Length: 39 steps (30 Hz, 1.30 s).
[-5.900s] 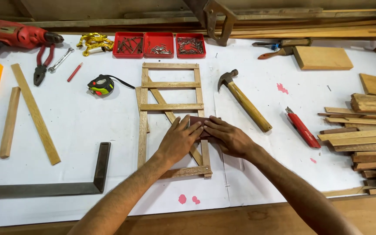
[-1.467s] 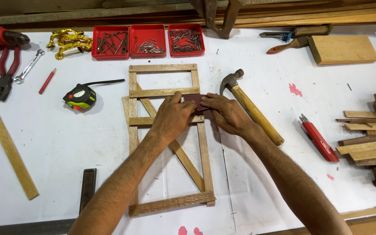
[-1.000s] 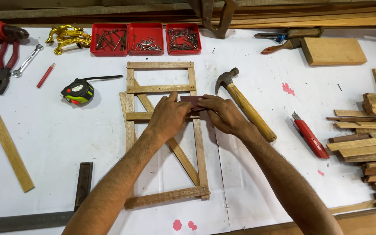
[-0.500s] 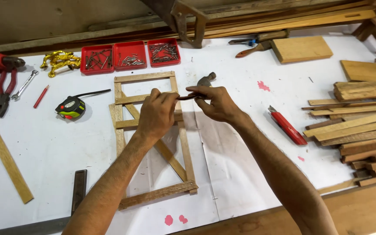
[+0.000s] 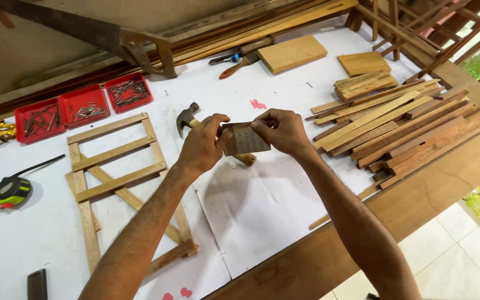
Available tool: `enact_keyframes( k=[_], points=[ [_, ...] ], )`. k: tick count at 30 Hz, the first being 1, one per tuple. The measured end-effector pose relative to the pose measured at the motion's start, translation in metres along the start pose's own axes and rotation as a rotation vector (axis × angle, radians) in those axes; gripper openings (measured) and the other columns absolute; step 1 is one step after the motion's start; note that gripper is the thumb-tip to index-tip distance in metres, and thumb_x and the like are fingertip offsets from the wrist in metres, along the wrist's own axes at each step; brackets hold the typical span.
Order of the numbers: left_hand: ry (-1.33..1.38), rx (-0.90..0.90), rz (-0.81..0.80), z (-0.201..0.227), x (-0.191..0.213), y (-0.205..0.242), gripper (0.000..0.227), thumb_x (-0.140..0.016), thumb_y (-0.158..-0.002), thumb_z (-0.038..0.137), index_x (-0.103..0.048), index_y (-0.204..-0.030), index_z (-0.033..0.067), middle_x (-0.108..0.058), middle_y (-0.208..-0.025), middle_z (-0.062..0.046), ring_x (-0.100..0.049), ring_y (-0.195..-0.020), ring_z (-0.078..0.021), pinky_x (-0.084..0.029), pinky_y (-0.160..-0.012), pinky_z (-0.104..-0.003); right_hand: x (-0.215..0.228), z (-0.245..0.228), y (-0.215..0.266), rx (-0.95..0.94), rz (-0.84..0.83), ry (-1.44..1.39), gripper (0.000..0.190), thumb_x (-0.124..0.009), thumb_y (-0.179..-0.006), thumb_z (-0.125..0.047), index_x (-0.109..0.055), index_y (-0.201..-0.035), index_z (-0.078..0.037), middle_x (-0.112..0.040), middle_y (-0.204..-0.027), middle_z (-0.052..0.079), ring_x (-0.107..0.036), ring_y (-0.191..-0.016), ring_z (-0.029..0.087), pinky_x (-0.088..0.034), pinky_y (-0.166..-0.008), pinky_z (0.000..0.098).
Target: The person assembles a small wooden lattice frame on a workbench, hammering nails into the joints, sanding a wood strip with a sanding block, cutting or trimming a piece with a utility knife, and hammering again. At the end they sort through a pile of wood strips on the bench.
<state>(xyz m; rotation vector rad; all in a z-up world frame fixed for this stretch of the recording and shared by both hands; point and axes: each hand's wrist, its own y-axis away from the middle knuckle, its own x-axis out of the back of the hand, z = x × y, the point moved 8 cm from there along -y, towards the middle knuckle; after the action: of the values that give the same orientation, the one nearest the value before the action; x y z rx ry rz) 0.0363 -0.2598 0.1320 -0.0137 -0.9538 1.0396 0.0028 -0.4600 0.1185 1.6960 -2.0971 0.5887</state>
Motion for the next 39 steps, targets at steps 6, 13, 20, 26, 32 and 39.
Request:
enact_keyframes(
  k=[6,13,20,26,32,39],
  points=[
    [0.133,0.1,-0.032,-0.026,-0.057,-0.045,0.04,-0.073,-0.091,0.008,-0.058,-0.128,0.0043,-0.072,-0.101,-0.015,-0.074,-0.082,-0.0279,-0.06,-0.069,-0.04,0.018,0.044,0.003,-0.234,0.026,-0.044,0.026,-0.07,-0.099,-0.023,-0.069,-0.109,0.002,-0.076,-0.086,0.009,-0.071,-0.062,0.017,-0.058,-0.053,0.0325],
    [0.047,0.1,-0.099,-0.056,-0.086,-0.053,0.05,-0.077,-0.09,0.012,-0.058,-0.135,0.0054,-0.069,-0.12,-0.015,-0.066,-0.104,-0.0312,-0.056,-0.087,-0.042,0.008,0.091,-0.02,-0.121,0.077,0.187,0.033,-0.076,-0.091,-0.025,-0.07,-0.115,-0.003,-0.073,-0.105,0.01,-0.074,-0.084,0.019,-0.062,-0.07,0.0331],
    [-0.077,0.085,-0.031,-0.073,-0.034,-0.032,0.047,-0.076,-0.091,0.017,-0.06,-0.134,0.0073,-0.061,-0.134,-0.015,-0.056,-0.123,-0.0337,-0.051,-0.102,-0.044,-0.046,0.009,-0.023,0.164,-0.007,0.252,0.039,-0.076,-0.088,-0.027,-0.07,-0.122,-0.008,-0.07,-0.112,0.012,-0.071,-0.1,0.027,-0.06,-0.085,0.0394],
    [-0.171,0.118,0.045,-0.088,0.033,0.009,0.042,-0.075,-0.092,0.016,-0.061,-0.132,0.0078,-0.063,-0.129,-0.014,-0.058,-0.119,-0.0333,-0.052,-0.1,-0.045,-0.142,-0.007,-0.024,0.267,-0.192,0.482,0.058,-0.079,-0.085,-0.028,-0.058,-0.134,-0.006,-0.062,-0.117,0.018,-0.058,-0.109,0.035,-0.052,-0.089,0.0501],
    [-0.225,0.18,0.125,-0.107,0.087,0.065,0.038,-0.074,-0.094,0.019,-0.063,-0.128,0.0077,-0.066,-0.124,-0.013,-0.06,-0.114,-0.0322,-0.054,-0.097,-0.045,-0.179,-0.012,-0.037,0.199,-0.212,0.624,0.048,-0.066,-0.091,-0.016,-0.051,-0.132,0.004,-0.057,-0.114,0.024,-0.062,-0.087,0.034,-0.058,-0.074,0.0476],
    [-0.313,0.319,0.05,-0.133,0.105,0.119,0.038,-0.075,-0.091,0.021,-0.066,-0.125,0.0075,-0.067,-0.119,-0.013,-0.059,-0.114,-0.0311,-0.053,-0.097,-0.045,-0.158,-0.058,-0.008,-0.171,-0.334,0.1,0.036,-0.057,-0.101,-0.032,-0.058,-0.119,-0.001,-0.061,-0.075,0.01,-0.06,-0.056,0.016,-0.053,-0.046,0.0339]
  ],
)
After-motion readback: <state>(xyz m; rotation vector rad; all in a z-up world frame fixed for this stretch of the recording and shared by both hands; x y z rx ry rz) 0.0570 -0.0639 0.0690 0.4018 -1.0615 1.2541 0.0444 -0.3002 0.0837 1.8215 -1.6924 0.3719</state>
